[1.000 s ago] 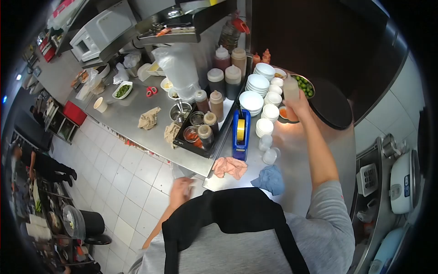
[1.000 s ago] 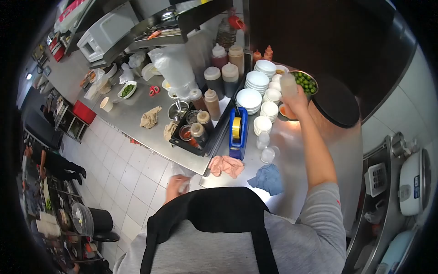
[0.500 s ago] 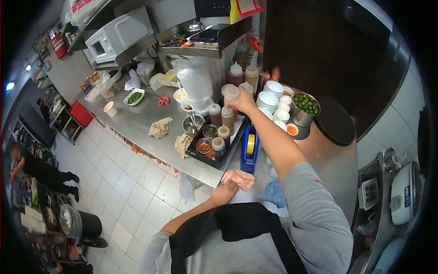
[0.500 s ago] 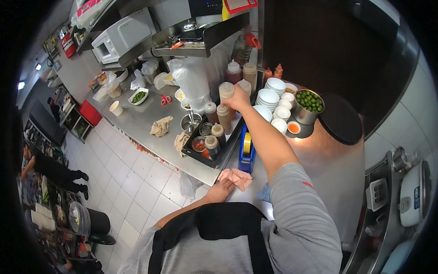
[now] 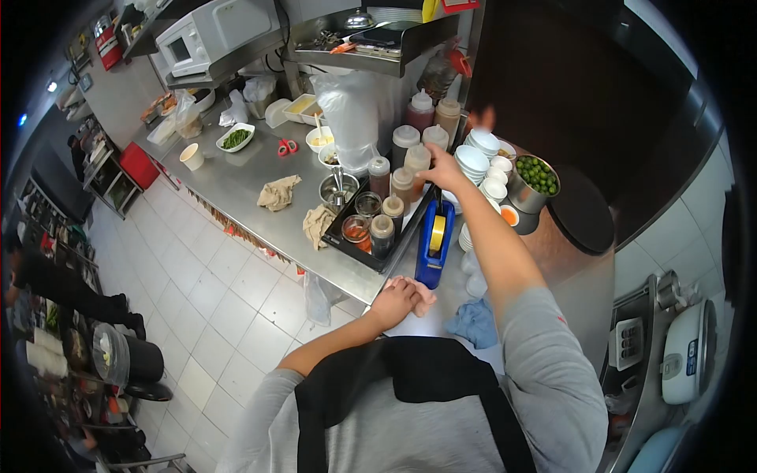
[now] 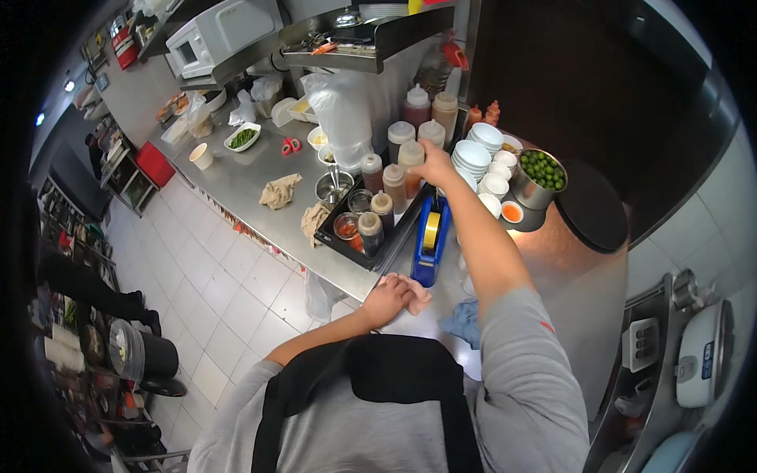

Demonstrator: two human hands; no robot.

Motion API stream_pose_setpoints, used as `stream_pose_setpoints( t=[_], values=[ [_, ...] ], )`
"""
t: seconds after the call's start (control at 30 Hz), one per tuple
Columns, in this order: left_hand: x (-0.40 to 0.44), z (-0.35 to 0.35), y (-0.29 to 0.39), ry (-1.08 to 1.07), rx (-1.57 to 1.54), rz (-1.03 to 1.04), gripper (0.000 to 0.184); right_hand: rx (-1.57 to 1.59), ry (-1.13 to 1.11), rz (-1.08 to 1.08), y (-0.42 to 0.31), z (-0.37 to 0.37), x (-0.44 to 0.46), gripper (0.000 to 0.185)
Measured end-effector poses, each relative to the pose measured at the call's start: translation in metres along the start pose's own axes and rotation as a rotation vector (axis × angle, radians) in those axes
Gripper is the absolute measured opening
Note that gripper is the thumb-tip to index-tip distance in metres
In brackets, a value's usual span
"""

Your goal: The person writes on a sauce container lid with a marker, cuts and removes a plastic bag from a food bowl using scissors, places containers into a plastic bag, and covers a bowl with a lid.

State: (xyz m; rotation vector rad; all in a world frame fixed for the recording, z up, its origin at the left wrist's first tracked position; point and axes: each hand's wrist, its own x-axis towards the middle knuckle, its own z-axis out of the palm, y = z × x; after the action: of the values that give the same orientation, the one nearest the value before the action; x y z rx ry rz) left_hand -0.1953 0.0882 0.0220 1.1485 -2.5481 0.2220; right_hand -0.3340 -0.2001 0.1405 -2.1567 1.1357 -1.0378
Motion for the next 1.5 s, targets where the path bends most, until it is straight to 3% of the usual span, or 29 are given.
stream_pose_setpoints(
  t=[0.13, 0.23, 0.27, 0.37, 0.4, 0.47, 0.53, 0.6, 0.67, 0.73, 0.83, 0.9, 1.0, 1.07, 1.17, 1.2, 1.33, 1.5],
  values=[
    [0.010, 0.004, -0.003, -0.120, -0.045, -0.039, 0.021, -0.149, 0.143, -0.114, -0.061, -0.076, -0.091, 0.060],
    [0.013, 0.010, -0.008, -0.128, -0.082, -0.036, 0.021, -0.307, 0.021, 0.075, -0.037, -0.094, -0.187, 0.052],
    [0.012, 0.015, -0.011, -0.152, -0.074, -0.008, 0.025, -0.309, 0.016, 0.045, -0.032, -0.095, -0.226, 0.046],
    [0.003, -0.016, -0.014, -0.275, -0.377, -0.021, 0.032, -0.321, -0.121, 0.280, -0.044, -0.083, -0.327, 0.044],
    [-0.008, -0.035, -0.022, -0.249, -0.623, 0.005, 0.042, -0.438, -0.081, 0.238, -0.048, -0.072, -0.357, 0.044],
    [-0.032, -0.068, -0.054, -0.495, -0.899, -0.039, 0.044, -0.598, -0.004, 0.200, -0.057, -0.042, -0.399, 0.045],
    [-0.050, -0.121, -0.102, -0.719, -0.830, 0.091, 0.044, -0.614, 0.077, 0.257, -0.058, -0.018, -0.423, 0.044],
    [-0.058, -0.169, -0.155, -0.913, -0.976, -0.196, 0.038, -0.561, 0.156, 0.360, -0.047, -0.005, -0.431, 0.041],
    [-0.063, -0.179, -0.223, -0.781, -0.767, -0.227, 0.037, -0.472, 0.154, 0.466, -0.050, -0.003, -0.414, 0.036],
    [-0.054, -0.187, -0.284, -0.620, -0.449, -0.385, 0.039, -0.420, 0.146, 0.575, -0.060, 0.004, -0.389, 0.031],
    [-0.016, -0.202, -0.359, -0.354, -0.206, -0.413, 0.035, -0.382, 0.143, 0.757, -0.080, 0.023, -0.358, 0.029],
    [0.019, -0.191, -0.412, -0.255, -0.198, -0.421, 0.029, -0.330, 0.162, 0.897, -0.088, 0.039, -0.352, 0.035],
    [0.084, -0.177, -0.460, -0.086, -0.192, -0.430, 0.025, -0.317, 0.455, 0.739, -0.113, 0.065, -0.338, 0.049],
    [0.129, -0.162, -0.483, 0.017, -0.260, -0.384, 0.021, -0.444, 0.553, 0.797, -0.133, 0.075, -0.331, 0.055],
    [0.200, -0.090, -0.522, 0.062, -0.271, -0.154, 0.016, -0.558, 0.677, 0.876, -0.150, 0.089, -0.332, 0.052],
    [0.221, -0.075, -0.521, -0.002, -0.146, -0.111, 0.015, -0.587, 0.700, 0.887, -0.147, 0.093, -0.342, 0.051],
    [0.268, -0.012, -0.526, -0.165, -0.128, -0.034, 0.017, -0.701, 0.726, 0.914, -0.165, 0.109, -0.368, 0.047],
    [0.308, 0.015, -0.525, -0.322, -0.078, -0.027, 0.015, -0.787, 0.819, 1.071, -0.192, 0.133, -0.386, 0.040]
  ],
)
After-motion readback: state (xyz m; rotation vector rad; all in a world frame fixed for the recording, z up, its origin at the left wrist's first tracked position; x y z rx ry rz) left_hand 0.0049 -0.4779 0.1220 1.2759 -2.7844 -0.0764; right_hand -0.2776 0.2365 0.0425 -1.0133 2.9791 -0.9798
